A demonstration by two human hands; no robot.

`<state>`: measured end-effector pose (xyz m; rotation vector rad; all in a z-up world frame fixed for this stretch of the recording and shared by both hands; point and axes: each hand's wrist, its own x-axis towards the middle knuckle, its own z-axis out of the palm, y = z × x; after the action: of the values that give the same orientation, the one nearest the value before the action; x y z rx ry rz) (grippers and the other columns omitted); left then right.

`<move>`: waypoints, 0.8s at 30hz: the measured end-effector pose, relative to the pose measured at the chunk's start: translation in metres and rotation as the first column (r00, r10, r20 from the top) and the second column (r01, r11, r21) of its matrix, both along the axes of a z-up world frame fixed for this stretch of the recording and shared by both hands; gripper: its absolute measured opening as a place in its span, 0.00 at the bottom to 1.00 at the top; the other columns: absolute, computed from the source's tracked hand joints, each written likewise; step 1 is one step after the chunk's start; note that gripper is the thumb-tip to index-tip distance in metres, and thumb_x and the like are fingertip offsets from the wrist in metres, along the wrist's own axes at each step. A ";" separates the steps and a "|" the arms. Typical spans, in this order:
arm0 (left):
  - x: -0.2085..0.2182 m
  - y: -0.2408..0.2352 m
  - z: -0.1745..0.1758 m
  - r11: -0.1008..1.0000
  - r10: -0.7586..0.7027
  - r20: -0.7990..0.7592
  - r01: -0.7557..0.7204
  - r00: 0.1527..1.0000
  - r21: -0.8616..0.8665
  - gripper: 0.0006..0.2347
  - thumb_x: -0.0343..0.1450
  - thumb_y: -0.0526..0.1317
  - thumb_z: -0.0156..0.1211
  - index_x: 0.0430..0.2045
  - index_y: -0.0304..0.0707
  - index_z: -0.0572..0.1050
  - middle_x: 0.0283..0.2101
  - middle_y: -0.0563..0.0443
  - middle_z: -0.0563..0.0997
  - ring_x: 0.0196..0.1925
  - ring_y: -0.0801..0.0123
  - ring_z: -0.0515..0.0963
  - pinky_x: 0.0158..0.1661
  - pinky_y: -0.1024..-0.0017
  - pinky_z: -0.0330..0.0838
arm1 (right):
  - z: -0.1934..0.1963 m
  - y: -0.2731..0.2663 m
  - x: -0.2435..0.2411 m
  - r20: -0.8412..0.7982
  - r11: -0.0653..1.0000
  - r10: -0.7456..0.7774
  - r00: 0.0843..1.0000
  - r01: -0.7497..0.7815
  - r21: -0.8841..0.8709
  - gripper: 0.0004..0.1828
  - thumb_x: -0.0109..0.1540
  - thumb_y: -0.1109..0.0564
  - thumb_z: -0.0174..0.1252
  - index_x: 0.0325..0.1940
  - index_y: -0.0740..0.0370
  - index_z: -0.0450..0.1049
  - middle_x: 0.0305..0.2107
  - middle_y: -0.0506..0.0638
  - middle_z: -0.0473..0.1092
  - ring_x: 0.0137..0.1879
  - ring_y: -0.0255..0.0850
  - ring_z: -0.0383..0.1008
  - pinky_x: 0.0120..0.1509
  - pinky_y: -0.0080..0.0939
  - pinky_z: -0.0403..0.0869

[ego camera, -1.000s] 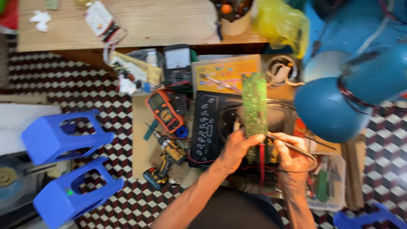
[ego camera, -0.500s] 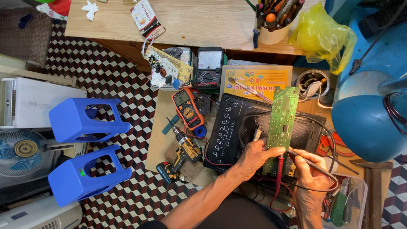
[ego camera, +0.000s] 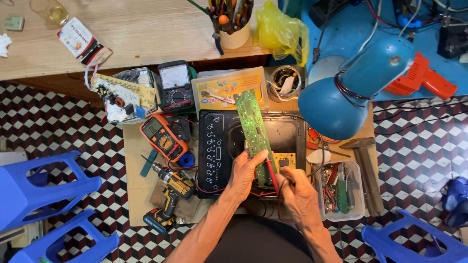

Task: The person uses a multimeter to test points on a green circuit board, then sprays the board with a cleaning aerosol. The person handles the circuit board and multimeter probes throughout.

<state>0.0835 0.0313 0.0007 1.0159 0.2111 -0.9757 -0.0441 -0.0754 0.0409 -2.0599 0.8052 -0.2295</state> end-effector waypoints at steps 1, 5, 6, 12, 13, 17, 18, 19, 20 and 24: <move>-0.002 -0.001 0.000 1.000 0.009 -0.015 -0.009 1.000 0.013 0.13 0.71 0.40 0.63 0.47 0.33 0.77 0.44 0.51 0.82 0.44 0.73 0.81 0.47 0.73 0.77 | 0.000 0.004 -0.001 -0.022 0.998 0.038 0.999 -0.039 -0.049 0.19 0.59 0.53 0.66 0.51 0.60 0.74 0.32 0.54 0.72 0.34 0.40 0.74 0.38 0.39 0.73; -0.003 0.002 -0.003 0.998 0.013 0.079 -0.017 0.997 0.055 0.13 0.71 0.41 0.63 0.47 0.34 0.78 0.42 0.53 0.82 0.42 0.75 0.80 0.44 0.74 0.77 | -0.006 0.012 -0.004 -0.072 0.998 0.053 0.996 -0.052 0.020 0.20 0.58 0.57 0.62 0.55 0.57 0.72 0.30 0.50 0.76 0.33 0.39 0.78 0.38 0.39 0.76; -0.001 0.005 -0.004 0.993 0.007 0.103 -0.019 0.995 0.117 0.13 0.71 0.42 0.63 0.46 0.33 0.78 0.41 0.52 0.83 0.41 0.75 0.79 0.42 0.74 0.76 | -0.007 0.012 -0.007 -0.081 0.998 0.060 0.995 -0.057 0.033 0.20 0.58 0.58 0.62 0.55 0.57 0.72 0.30 0.50 0.76 0.33 0.39 0.79 0.38 0.39 0.76; 0.019 0.042 -0.004 0.953 -0.094 0.323 -0.009 0.942 0.304 0.15 0.71 0.46 0.63 0.44 0.33 0.80 0.38 0.53 0.83 0.36 0.78 0.77 0.37 0.76 0.74 | -0.021 -0.002 -0.023 -0.306 0.992 -0.027 0.952 0.063 0.108 0.22 0.59 0.54 0.61 0.58 0.55 0.72 0.27 0.54 0.74 0.31 0.44 0.77 0.39 0.44 0.76; 0.020 0.049 -0.003 0.947 -0.131 0.387 0.000 0.913 0.321 0.15 0.72 0.46 0.64 0.44 0.32 0.80 0.38 0.53 0.82 0.36 0.80 0.76 0.37 0.77 0.73 | -0.027 -0.004 -0.023 -0.320 0.995 -0.044 0.946 0.071 0.074 0.23 0.59 0.53 0.61 0.59 0.55 0.71 0.28 0.54 0.74 0.32 0.45 0.77 0.39 0.45 0.76; 0.015 0.070 0.008 0.956 -0.187 0.284 0.107 0.940 0.274 0.15 0.71 0.46 0.64 0.42 0.32 0.80 0.36 0.53 0.85 0.35 0.79 0.80 0.37 0.79 0.76 | -0.057 -0.011 -0.010 -0.283 0.998 -0.033 0.959 0.045 0.036 0.21 0.60 0.51 0.60 0.56 0.58 0.74 0.29 0.54 0.75 0.35 0.44 0.77 0.42 0.45 0.75; 0.012 0.073 0.012 0.958 -0.185 0.259 0.115 0.948 0.263 0.15 0.70 0.45 0.64 0.42 0.32 0.80 0.36 0.53 0.85 0.34 0.79 0.80 0.36 0.78 0.76 | -0.062 -0.012 -0.005 -0.220 0.999 -0.016 0.975 0.022 0.027 0.20 0.61 0.50 0.60 0.56 0.59 0.74 0.32 0.52 0.76 0.37 0.42 0.77 0.43 0.44 0.75; 0.009 0.076 0.015 0.959 -0.186 0.231 0.126 0.955 0.254 0.14 0.70 0.45 0.64 0.42 0.32 0.80 0.36 0.53 0.85 0.34 0.79 0.80 0.36 0.78 0.76 | -0.065 -0.013 -0.002 -0.159 1.000 0.000 0.987 0.002 0.018 0.20 0.61 0.50 0.60 0.55 0.60 0.74 0.34 0.51 0.77 0.39 0.40 0.78 0.43 0.42 0.74; 0.006 0.077 0.017 0.964 -0.179 0.230 0.123 0.957 0.238 0.14 0.70 0.45 0.65 0.42 0.32 0.81 0.35 0.53 0.85 0.34 0.79 0.80 0.35 0.78 0.76 | -0.068 -0.013 0.002 -0.189 0.996 -0.014 0.982 0.029 0.080 0.20 0.61 0.50 0.60 0.55 0.59 0.75 0.33 0.51 0.77 0.38 0.39 0.78 0.43 0.41 0.75; -0.013 0.078 0.023 0.979 -0.147 0.218 0.109 0.965 0.175 0.14 0.70 0.45 0.64 0.43 0.32 0.81 0.36 0.52 0.86 0.34 0.78 0.81 0.36 0.78 0.76 | -0.057 -0.007 -0.004 -0.236 0.962 -0.044 0.971 0.104 0.252 0.19 0.62 0.51 0.59 0.55 0.59 0.76 0.29 0.53 0.76 0.35 0.37 0.73 0.40 0.40 0.74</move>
<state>0.0708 0.1095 0.0237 1.2952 0.0316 -0.9599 -0.0480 -0.0828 -0.0160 -1.8259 0.9981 0.0737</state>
